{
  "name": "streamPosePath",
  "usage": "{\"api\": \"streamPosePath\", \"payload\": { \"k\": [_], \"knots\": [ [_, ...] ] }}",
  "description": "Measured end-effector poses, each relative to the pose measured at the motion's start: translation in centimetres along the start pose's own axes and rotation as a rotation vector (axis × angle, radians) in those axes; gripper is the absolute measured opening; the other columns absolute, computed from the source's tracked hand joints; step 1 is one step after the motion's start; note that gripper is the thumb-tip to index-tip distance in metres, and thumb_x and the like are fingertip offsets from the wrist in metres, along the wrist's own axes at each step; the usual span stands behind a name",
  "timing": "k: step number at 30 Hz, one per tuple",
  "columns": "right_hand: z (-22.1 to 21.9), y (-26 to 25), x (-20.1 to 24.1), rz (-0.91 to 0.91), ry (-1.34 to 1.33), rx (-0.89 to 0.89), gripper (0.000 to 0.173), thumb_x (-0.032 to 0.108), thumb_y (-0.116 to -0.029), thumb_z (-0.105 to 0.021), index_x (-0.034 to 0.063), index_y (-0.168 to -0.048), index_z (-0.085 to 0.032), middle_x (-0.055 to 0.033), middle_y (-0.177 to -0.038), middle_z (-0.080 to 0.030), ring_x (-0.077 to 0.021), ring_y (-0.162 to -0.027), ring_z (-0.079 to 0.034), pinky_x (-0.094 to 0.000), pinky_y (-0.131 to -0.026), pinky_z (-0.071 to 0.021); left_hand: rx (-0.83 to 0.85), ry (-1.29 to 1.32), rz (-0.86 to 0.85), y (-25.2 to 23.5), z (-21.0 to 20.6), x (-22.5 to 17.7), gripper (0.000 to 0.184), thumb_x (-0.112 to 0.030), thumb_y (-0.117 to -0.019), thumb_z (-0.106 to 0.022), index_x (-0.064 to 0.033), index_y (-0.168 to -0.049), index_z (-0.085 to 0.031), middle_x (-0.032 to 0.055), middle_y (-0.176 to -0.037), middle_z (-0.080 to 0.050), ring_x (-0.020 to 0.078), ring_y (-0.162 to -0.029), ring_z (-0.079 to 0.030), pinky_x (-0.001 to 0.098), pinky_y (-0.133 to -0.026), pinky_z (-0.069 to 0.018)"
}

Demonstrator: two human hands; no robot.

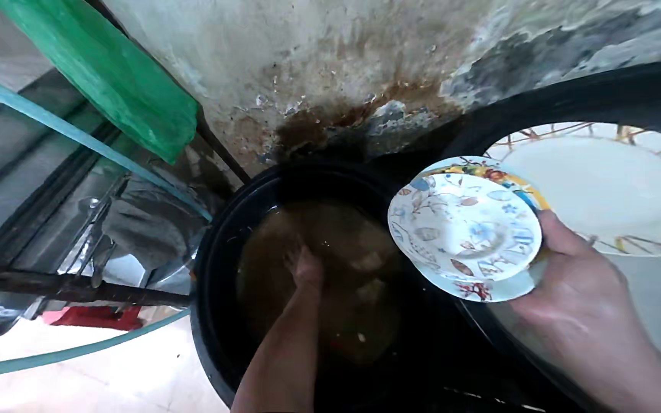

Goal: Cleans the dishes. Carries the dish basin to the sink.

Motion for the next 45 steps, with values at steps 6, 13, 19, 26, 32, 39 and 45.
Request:
{"api": "streamPosePath", "payload": {
  "k": [6, 13, 19, 26, 32, 39, 45],
  "knots": [
    [-0.1, 0.0, 0.1, -0.019, -0.016, -0.011, 0.034, 0.035, -0.1094, -0.039, 0.0169, -0.131, -0.057, -0.0041, -0.117, -0.069, -0.0196, -0.107, -0.069, -0.0473, -0.089, -0.0593, 0.139, -0.120, -0.332, 2.7, -0.8, -3.0, 0.080, -0.001, -0.1005, -0.055, -0.0337, -0.165, -0.020, 0.0030, -0.167, -0.032, 0.0385, -0.148, -0.036, 0.0562, -0.111, -0.0440],
    [-0.1, -0.1, -0.1, -0.032, -0.022, -0.018, 0.034, 0.034, -0.1096, -0.039, 0.0156, -0.131, -0.057, -0.0049, -0.118, -0.069, -0.0196, -0.108, -0.069, -0.0463, -0.090, -0.0592, 0.271, -0.013, -0.297, 6.1, 0.4, -0.6, 0.063, -0.008, -0.1036, -0.052, -0.0226, -0.161, -0.033, 0.0125, -0.159, -0.043, 0.0303, -0.143, -0.047, 0.0471, -0.117, -0.0413],
    [-0.1, 0.0, -0.2, -0.030, -0.042, -0.033, 0.035, 0.034, -0.1099, -0.038, 0.0160, -0.134, -0.056, -0.0054, -0.121, -0.068, -0.0208, -0.111, -0.068, -0.0476, -0.093, -0.0582, 0.156, 0.528, -0.088, 4.4, 6.7, 3.5, 0.031, -0.017, -0.1076, -0.053, -0.0098, -0.136, -0.064, 0.0128, -0.119, -0.069, 0.0204, -0.088, -0.068, 0.0391, -0.080, -0.0576],
    [-0.5, 0.1, 0.2, -0.001, -0.019, 0.016, 0.035, 0.034, -0.1106, -0.036, 0.0152, -0.129, -0.058, -0.0042, -0.117, -0.069, -0.0193, -0.109, -0.068, -0.0452, -0.092, -0.0587, 0.091, 0.362, -0.140, 2.1, 10.1, 2.2, 0.040, -0.012, -0.1049, -0.055, -0.0010, -0.144, -0.052, 0.0238, -0.137, -0.059, 0.0358, -0.122, -0.060, 0.0530, -0.103, -0.0489],
    [-0.5, 0.0, 0.2, -0.011, -0.036, -0.002, 0.037, 0.038, -0.1097, -0.037, 0.0153, -0.126, -0.061, -0.0055, -0.116, -0.070, -0.0212, -0.109, -0.069, -0.0478, -0.091, -0.0587, 0.318, -0.032, -0.144, 3.5, 3.4, -0.1, 0.035, -0.019, -0.1078, -0.051, -0.0019, -0.136, -0.061, 0.0237, -0.134, -0.062, 0.0391, -0.122, -0.062, 0.0552, -0.103, -0.0493],
    [-0.2, -0.1, 0.5, 0.001, -0.047, -0.040, 0.034, 0.036, -0.1095, -0.039, 0.0151, -0.126, -0.060, -0.0054, -0.115, -0.070, -0.0211, -0.109, -0.069, -0.0482, -0.092, -0.0585, 0.515, -0.334, -0.333, 8.0, -1.9, -2.9, 0.042, -0.014, -0.1046, -0.053, 0.0017, -0.143, -0.053, 0.0266, -0.140, -0.058, 0.0429, -0.129, -0.056, 0.0565, -0.108, -0.0448],
    [-0.4, -0.1, 0.3, -0.009, -0.066, -0.021, 0.033, 0.034, -0.1095, -0.040, 0.0143, -0.130, -0.058, -0.0067, -0.118, -0.068, -0.0219, -0.111, -0.068, -0.0488, -0.093, -0.0580, 0.761, -0.030, -0.381, 12.9, -5.5, -4.4, 0.045, -0.023, -0.1078, -0.050, -0.0030, -0.148, -0.049, 0.0232, -0.145, -0.054, 0.0366, -0.135, -0.052, 0.0547, -0.113, -0.0405]
  ]
}}
Point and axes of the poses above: each hand's wrist, its own y-axis away from the middle knuckle, its own z-axis out of the back of the hand, x = y × z, the point moved 9 cm from there along -y, towards the middle knuckle
